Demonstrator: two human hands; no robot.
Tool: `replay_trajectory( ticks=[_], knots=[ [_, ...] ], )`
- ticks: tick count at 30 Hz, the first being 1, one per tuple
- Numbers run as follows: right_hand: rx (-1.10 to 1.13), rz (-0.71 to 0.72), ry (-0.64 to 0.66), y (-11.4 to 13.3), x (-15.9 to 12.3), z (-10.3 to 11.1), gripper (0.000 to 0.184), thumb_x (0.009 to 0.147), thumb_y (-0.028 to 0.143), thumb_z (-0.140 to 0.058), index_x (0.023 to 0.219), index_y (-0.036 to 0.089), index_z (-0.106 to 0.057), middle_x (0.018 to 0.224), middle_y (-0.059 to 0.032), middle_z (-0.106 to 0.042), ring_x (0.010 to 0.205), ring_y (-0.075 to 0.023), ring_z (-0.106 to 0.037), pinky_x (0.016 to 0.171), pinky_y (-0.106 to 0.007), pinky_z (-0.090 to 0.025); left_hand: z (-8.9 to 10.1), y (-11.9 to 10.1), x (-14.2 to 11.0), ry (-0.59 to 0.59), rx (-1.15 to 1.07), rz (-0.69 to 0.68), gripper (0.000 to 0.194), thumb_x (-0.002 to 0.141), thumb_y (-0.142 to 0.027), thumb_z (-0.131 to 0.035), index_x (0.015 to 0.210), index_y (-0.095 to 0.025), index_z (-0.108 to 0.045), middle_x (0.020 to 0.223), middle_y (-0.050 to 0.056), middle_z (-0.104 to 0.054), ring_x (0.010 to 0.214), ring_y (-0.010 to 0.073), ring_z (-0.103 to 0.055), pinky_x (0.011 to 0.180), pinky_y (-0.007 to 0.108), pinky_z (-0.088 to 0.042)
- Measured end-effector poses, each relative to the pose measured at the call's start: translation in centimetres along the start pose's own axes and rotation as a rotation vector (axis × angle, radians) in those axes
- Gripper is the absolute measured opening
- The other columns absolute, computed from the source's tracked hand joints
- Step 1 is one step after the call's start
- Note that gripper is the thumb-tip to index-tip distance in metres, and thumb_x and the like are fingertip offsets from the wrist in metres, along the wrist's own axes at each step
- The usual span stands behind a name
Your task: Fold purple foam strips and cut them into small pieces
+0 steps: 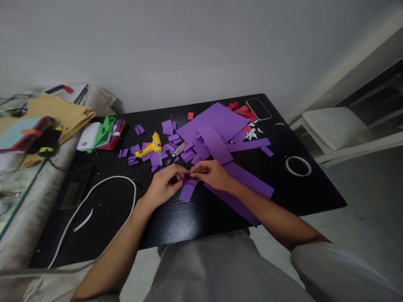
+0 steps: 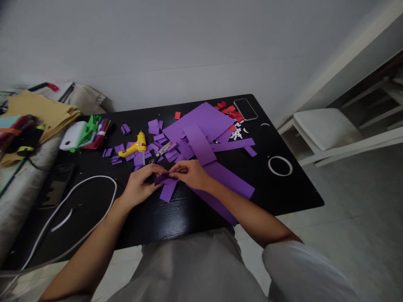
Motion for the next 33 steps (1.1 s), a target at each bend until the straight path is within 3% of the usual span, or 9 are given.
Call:
replay_trajectory(
  ticks=[10, 21, 29, 33],
  knots=[
    [-0.022, 0.049, -0.045, 0.4, -0.1, 0.0, 0.023, 0.077, 0.036, -0.08, 0.089, 0.016, -0.075, 0.084, -0.004, -0.077, 0.08, -0.0161, -0.073, 0.081, -0.03, -0.057, -0.6, 1.3, -0.4, -0.016, -0.141, 0.133, 0.017, 0.089, -0.021, -0.068, 0.105, -0.018, -0.065, 0.09, 0.004, -0.069, 0.076, 0.0132, -0.067, 0.073, 0.026, -0.057],
    [0.063, 0.039, -0.01, 0.1, 0.1, 0.2, 0.028, 0.074, 0.037, -0.081, 0.093, 0.017, -0.077, 0.089, -0.0049, -0.078, 0.084, -0.0176, -0.074, 0.087, -0.033, -0.058, -0.2, 0.2, -0.1, -0.044, -0.03, 0.037, 0.017, 0.092, -0.021, -0.065, 0.108, -0.017, -0.067, 0.089, 0.004, -0.07, 0.075, 0.0124, -0.066, 0.073, 0.025, -0.057],
    [0.011, 0.013, -0.032, 1.1, -0.3, 0.4, 0.029, 0.076, 0.032, -0.08, 0.1, 0.018, -0.071, 0.086, -0.0036, -0.077, 0.08, -0.0167, -0.073, 0.081, -0.03, -0.058, -0.1, 0.4, -0.3, -0.063, -0.003, 0.056, 0.019, 0.089, -0.02, -0.068, 0.108, -0.017, -0.068, 0.091, 0.005, -0.072, 0.076, 0.0133, -0.067, 0.073, 0.025, -0.056],
    [0.02, 0.027, -0.02, 1.2, -0.3, 0.4, 0.027, 0.075, 0.029, -0.079, 0.097, 0.018, -0.071, 0.091, -0.0048, -0.076, 0.086, -0.0174, -0.073, 0.085, -0.031, -0.057, 0.0, 0.4, -0.3, -0.073, -0.023, 0.054, 0.018, 0.089, -0.02, -0.067, 0.107, -0.017, -0.068, 0.09, 0.005, -0.072, 0.074, 0.013, -0.067, 0.072, 0.024, -0.056]
  ],
)
Point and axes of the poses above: each hand's wrist, its own x-axis towards the middle knuckle, its own z-axis out of the back of the hand, y = z × x, the point moved 5 cm from there along x, towards the middle knuckle
